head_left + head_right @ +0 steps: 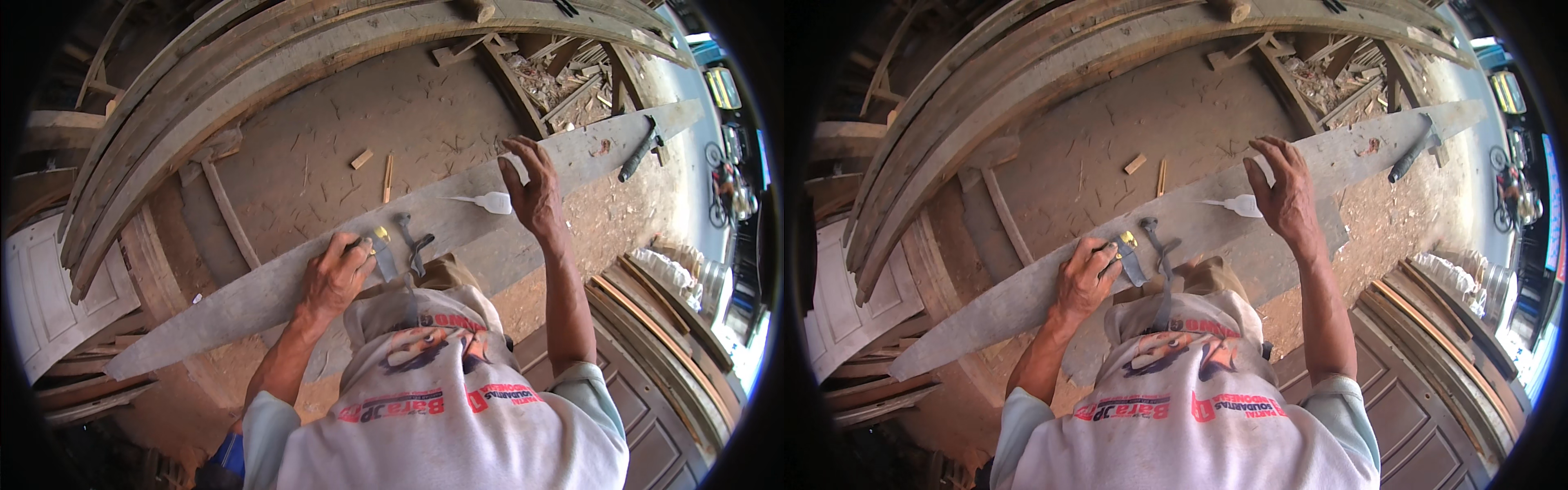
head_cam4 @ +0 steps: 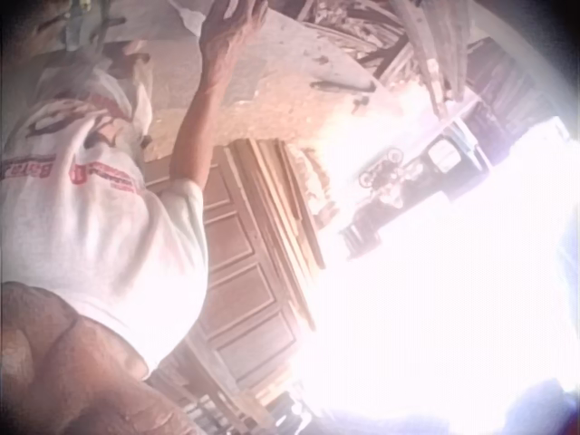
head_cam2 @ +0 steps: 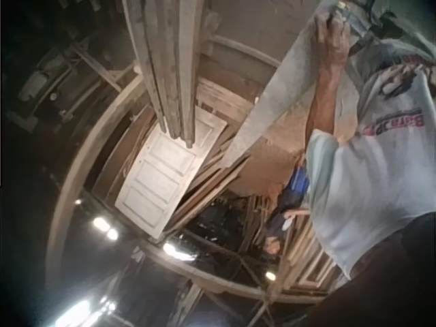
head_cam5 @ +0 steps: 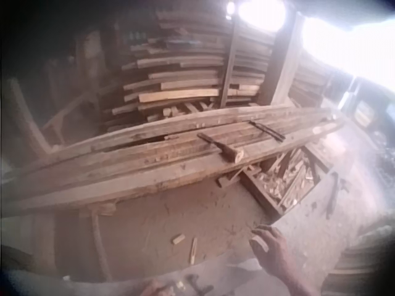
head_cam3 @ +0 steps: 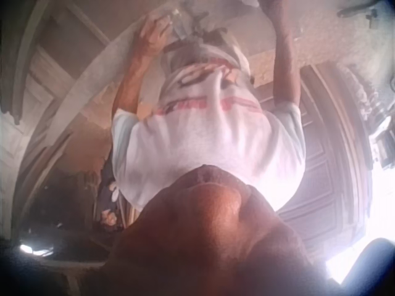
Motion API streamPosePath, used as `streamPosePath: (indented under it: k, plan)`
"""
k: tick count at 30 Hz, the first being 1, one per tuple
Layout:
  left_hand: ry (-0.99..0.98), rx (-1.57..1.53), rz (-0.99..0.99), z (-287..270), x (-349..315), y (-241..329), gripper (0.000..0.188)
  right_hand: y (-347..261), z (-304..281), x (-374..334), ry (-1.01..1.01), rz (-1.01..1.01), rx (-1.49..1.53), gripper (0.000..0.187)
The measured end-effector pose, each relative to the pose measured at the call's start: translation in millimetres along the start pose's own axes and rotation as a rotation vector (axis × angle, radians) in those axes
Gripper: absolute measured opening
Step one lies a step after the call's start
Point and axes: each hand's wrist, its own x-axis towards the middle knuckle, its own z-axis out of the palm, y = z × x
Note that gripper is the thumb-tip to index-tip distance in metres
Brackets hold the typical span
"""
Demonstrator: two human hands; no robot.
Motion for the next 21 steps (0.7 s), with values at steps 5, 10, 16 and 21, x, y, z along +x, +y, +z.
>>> streamPosePath:
  k: [5, 10, 16, 21]
  plan:
    - [0.009, 0.001, 0.004, 2.8, -2.0, -3.5, 0.037, -7.1, -0.3, 82.3, 0.122, 0.016, 0.064, 0.039]
    - [0.01, 0.013, -0.016, 1.4, -1.9, 0.9, 0.033, 28.2, 27.3, 199.2, 0.257, -0.074, -0.041, 0.062]
    - [-0.004, 0.018, 0.018, 7.4, 6.4, -1.5, 0.026, 143.3, 61.3, 303.6, 0.102, -0.03, -0.089, 0.071]
    - [0.023, 0.059, -0.045, 6.7, -7.3, -3.0, 0.026, 92.0, 67.3, 311.0, 0.139, -0.073, -0.013, 0.059]
